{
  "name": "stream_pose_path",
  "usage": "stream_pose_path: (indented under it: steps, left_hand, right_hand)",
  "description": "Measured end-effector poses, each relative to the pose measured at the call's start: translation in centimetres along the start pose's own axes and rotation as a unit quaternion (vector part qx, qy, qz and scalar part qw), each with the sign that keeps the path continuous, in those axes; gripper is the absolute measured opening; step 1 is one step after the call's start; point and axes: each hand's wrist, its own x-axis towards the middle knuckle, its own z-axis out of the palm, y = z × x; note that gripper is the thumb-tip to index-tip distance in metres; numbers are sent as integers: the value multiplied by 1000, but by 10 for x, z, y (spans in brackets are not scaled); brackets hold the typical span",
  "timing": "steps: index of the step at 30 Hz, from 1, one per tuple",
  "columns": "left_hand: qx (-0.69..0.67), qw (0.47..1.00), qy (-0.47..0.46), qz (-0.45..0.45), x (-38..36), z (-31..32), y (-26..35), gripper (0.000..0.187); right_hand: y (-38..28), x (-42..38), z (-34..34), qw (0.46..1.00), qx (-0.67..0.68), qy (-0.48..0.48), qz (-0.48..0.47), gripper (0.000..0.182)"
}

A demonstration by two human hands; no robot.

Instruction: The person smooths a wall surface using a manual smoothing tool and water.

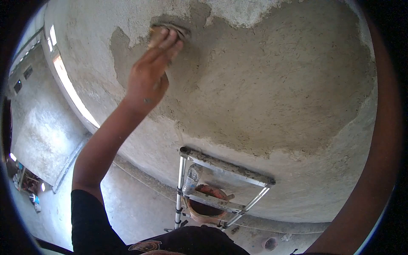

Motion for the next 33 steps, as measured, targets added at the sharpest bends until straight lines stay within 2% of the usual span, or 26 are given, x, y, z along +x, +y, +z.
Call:
stream_pose_path:
  steps: [1, 3, 5, 6, 7, 9, 11, 13, 14, 16, 17, 19, 21, 22, 23, 24, 26, 28, 30, 32, 33]
  left_hand:
    - [-40, 999, -5, 6, -5, 0, 5, 58]
    - [-79, 996, -32, 30, -16, -6, 16, 57]
    - [-115, 990, -56, 57, -17, -8, 12, 57]
    - [-84, 995, -9, 49, -15, -8, 3, 57]
    - [-54, 997, 38, 39, -13, -8, -6, 56]
    - [-27, 998, 52, 17, 2, -9, -25, 55]
    - [2, 998, 66, -7, 5, -8, -27, 54]
    - [11, 998, 50, -22, 3, 2, -19, 55]
    - [12, 998, 51, -20, 0, 3, -15, 55]
    - [-75, 997, -5, -18, -9, 1, -4, 55]
    - [-74, 997, -3, -19, -14, -3, 3, 55]
    - [-125, 989, -73, 23, -21, -10, 15, 55]
    - [-123, 990, -60, 19, -14, -16, 10, 53]
    - [-91, 996, -5, 19, -7, -15, 2, 54]
    - [-59, 997, 52, 18, -1, -12, -6, 54]
    - [-60, 997, 51, 17, 5, -8, -10, 54]
    - [-62, 995, 69, -32, 15, 1, -12, 53]
    - [-78, 994, 61, -37, 10, 5, -3, 52]
    - [-94, 993, 54, -37, 5, 4, 5, 53]
    - [-114, 993, -19, -1, -2, -5, 10, 54]
    - [-114, 993, -20, -3, -3, -7, 7, 54]
  right_hand:
    - [0, -1, 0, 999, 29, -31, 2, 45]
    - [5, -2, 28, 988, -116, 104, -6, 43]
    - [6, -1, 36, 985, -116, 130, -4, 43]
    - [8, -1, 38, 981, -114, 155, -2, 43]
    - [7, -3, 31, 981, -115, 154, -1, 43]
    - [0, -7, 14, 995, -25, 88, -37, 43]
    - [-3, -4, 17, 992, -53, 103, -40, 42]
    - [-5, -3, 16, 988, -83, 121, -42, 42]
    - [-25, -6, 2, 993, -75, 90, -15, 42]
    - [-41, -9, -4, 996, -65, 59, 12, 42]
    - [-40, -9, 2, 993, -71, 89, 10, 42]
    - [-28, -8, 5, 990, -76, 122, 9, 42]
    - [-10, -7, 2, 996, -28, 72, -32, 42]
    - [-16, -9, 3, 997, -28, 71, -31, 42]
    - [-29, -10, 5, 996, -11, 94, 4, 43]
    - [-38, -10, 6, 992, 6, 117, 38, 44]
    - [-42, -10, 1, 993, -35, 107, 28, 46]
    - [-24, -8, 11, 992, -77, 96, 17, 48]
    - [29, -1, 45, 980, -139, 137, -40, 51]
    - [21, -3, 33, 984, -125, 116, -46, 52]
    - [14, -3, 28, 988, -109, 97, -50, 53]
